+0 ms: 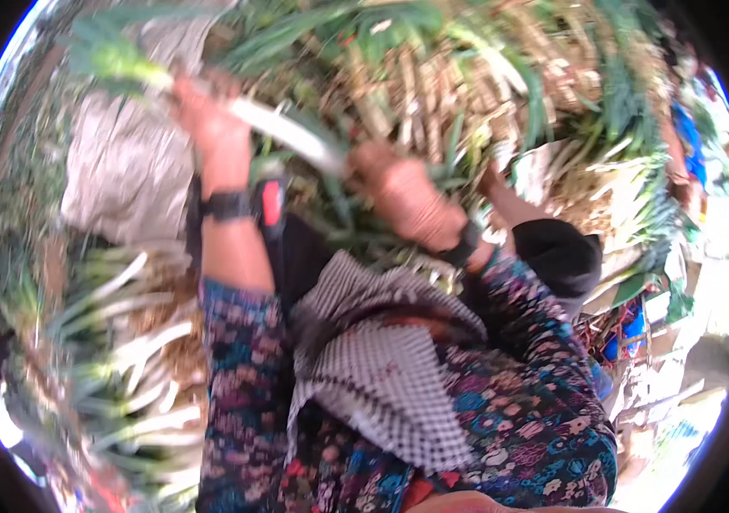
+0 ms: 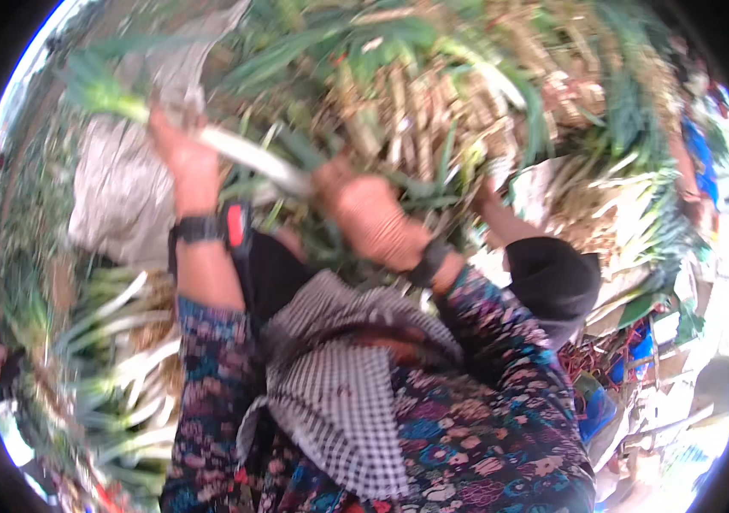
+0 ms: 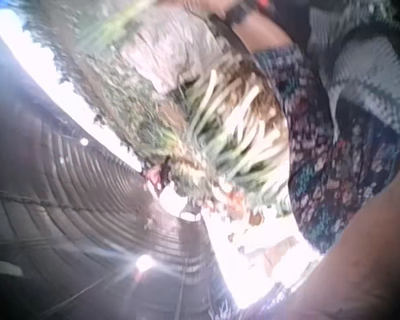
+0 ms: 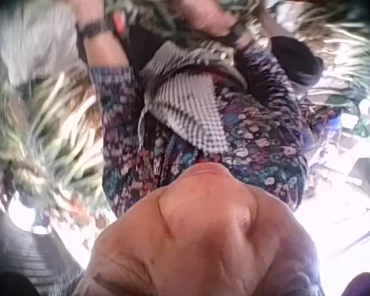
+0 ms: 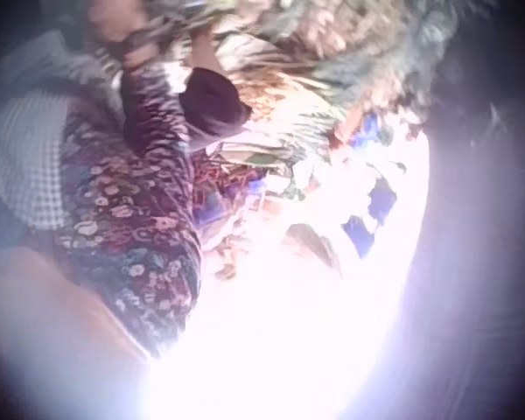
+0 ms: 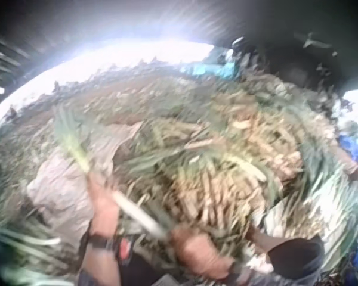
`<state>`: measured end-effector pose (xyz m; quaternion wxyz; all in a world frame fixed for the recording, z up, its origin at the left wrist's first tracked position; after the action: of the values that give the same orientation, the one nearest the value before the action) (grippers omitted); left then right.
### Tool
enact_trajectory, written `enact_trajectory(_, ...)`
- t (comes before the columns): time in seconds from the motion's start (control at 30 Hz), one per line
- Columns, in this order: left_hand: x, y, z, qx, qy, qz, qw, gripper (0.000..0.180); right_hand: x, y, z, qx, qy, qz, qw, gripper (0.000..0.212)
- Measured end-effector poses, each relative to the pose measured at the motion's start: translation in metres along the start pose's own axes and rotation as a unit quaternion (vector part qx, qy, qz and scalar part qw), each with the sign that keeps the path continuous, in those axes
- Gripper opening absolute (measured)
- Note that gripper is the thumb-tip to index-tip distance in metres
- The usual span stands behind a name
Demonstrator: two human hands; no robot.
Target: The person cleans scallions by hand, picking them up one at a time from a pile, peeling away the outer layers, and placing the cleaned stalks onto a separate pile.
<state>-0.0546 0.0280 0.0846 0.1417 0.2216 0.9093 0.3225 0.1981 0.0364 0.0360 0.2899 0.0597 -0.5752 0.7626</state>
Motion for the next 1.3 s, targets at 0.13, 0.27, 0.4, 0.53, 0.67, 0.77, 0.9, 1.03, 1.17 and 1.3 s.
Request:
enact_trajectory(0.13,0.003,-0.020,0.002,-0.005,-0.021,0.004,1.000,0.040,-0.005,0.011,-0.001,0.108,-0.057,0.001,0.993,0.018)
enact_trajectory(0.27,0.002,-0.021,0.007,0.027,0.036,-0.002,0.999,0.035,-0.014,-0.008,0.021,-0.023,-0.145,-0.004,0.989,0.022)
enact_trajectory(0.4,-0.017,-0.012,0.027,0.048,0.020,0.006,0.999,0.031,-0.046,-0.022,0.021,-0.031,-0.183,0.030,0.982,0.018)
enact_trajectory(0.53,0.017,-0.028,0.026,0.053,0.046,-0.029,0.997,0.034,-0.111,-0.014,0.006,0.038,-0.170,0.302,0.937,0.009)
enact_trajectory(0.67,0.051,-0.043,0.020,-0.029,0.046,0.019,0.998,0.044,-0.157,-0.016,-0.060,0.124,-0.109,0.099,0.981,0.018)
enact_trajectory(0.77,0.018,0.008,0.027,-0.028,0.038,-0.049,0.998,0.033,-0.114,-0.053,-0.064,0.042,0.030,0.122,0.991,0.014)
enact_trajectory(0.9,0.006,0.011,0.020,-0.054,0.048,0.040,0.997,0.033,-0.041,-0.061,-0.038,0.235,0.226,-0.021,0.945,0.015)
enact_trajectory(1.03,-0.005,0.008,0.022,-0.038,0.080,0.080,0.993,0.044,0.005,-0.039,-0.022,0.416,0.292,0.054,0.859,0.022)
enact_trajectory(1.17,-0.011,0.008,0.018,-0.006,0.095,0.128,0.987,0.045,0.013,-0.006,-0.029,0.462,0.309,0.185,0.811,0.027)
enact_trajectory(1.3,-0.022,0.009,0.020,-0.002,0.065,0.137,0.988,0.041,0.009,0.000,-0.027,0.509,0.299,0.182,0.786,0.027)
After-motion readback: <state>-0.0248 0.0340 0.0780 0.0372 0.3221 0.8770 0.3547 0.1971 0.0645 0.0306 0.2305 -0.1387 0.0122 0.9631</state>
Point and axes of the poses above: each hand's wrist, its own x-axis towards the middle knuckle, its own y-axis out of the palm, z = x × y, the point moved 1 cm from there along x, towards the middle knuckle, and after that the axes turned 4 degrees about -y, right-handed, at the moved point
